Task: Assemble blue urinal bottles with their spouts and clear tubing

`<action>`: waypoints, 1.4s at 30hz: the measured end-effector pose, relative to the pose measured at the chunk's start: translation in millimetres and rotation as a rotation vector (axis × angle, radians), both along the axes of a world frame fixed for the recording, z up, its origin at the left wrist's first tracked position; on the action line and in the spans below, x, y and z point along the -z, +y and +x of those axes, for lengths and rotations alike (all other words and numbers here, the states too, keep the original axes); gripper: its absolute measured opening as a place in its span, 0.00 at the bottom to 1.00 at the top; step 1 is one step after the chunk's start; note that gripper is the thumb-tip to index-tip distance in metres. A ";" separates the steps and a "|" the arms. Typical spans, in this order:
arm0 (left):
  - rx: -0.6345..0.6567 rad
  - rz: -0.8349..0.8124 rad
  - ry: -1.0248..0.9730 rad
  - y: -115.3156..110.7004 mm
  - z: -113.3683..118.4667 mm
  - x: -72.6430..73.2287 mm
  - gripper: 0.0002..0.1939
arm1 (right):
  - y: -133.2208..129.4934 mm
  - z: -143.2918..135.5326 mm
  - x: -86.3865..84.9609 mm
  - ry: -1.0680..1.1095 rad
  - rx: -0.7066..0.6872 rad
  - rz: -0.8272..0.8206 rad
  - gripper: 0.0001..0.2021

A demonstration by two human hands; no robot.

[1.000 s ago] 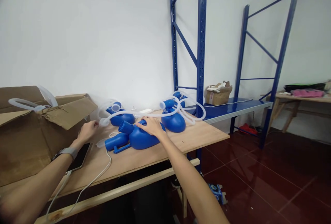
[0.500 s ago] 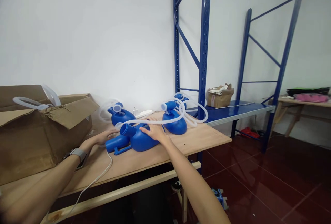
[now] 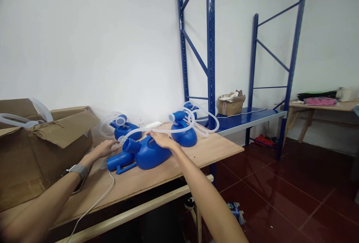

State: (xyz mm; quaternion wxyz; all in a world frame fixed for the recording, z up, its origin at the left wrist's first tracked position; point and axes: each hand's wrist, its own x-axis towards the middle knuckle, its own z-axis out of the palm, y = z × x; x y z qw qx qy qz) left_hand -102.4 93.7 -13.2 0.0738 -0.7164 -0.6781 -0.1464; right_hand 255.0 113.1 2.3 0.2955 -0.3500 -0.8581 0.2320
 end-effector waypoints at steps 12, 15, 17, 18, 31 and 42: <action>0.398 0.125 -0.465 -96.0 85.6 -56.9 0.33 | 10.8 -2.7 4.3 0.031 -0.063 -0.022 0.32; 0.430 0.090 -0.391 -99.3 95.5 -56.6 0.32 | 11.5 -2.1 6.0 0.054 -0.079 -0.026 0.31; 0.416 0.066 -0.380 -97.5 94.9 -57.9 0.32 | 11.7 -1.3 6.7 0.052 -0.091 -0.014 0.31; 0.406 0.048 -0.383 -96.4 93.7 -59.1 0.33 | 11.8 -0.8 6.8 0.052 -0.100 -0.005 0.31; 0.347 -0.046 -0.417 -88.5 100.7 -70.8 0.31 | 21.5 -5.4 5.8 0.021 -0.286 0.078 0.22; 0.526 0.109 -0.289 -83.0 98.9 -45.0 0.20 | 30.9 -0.5 -0.1 -0.029 -0.366 -0.010 0.24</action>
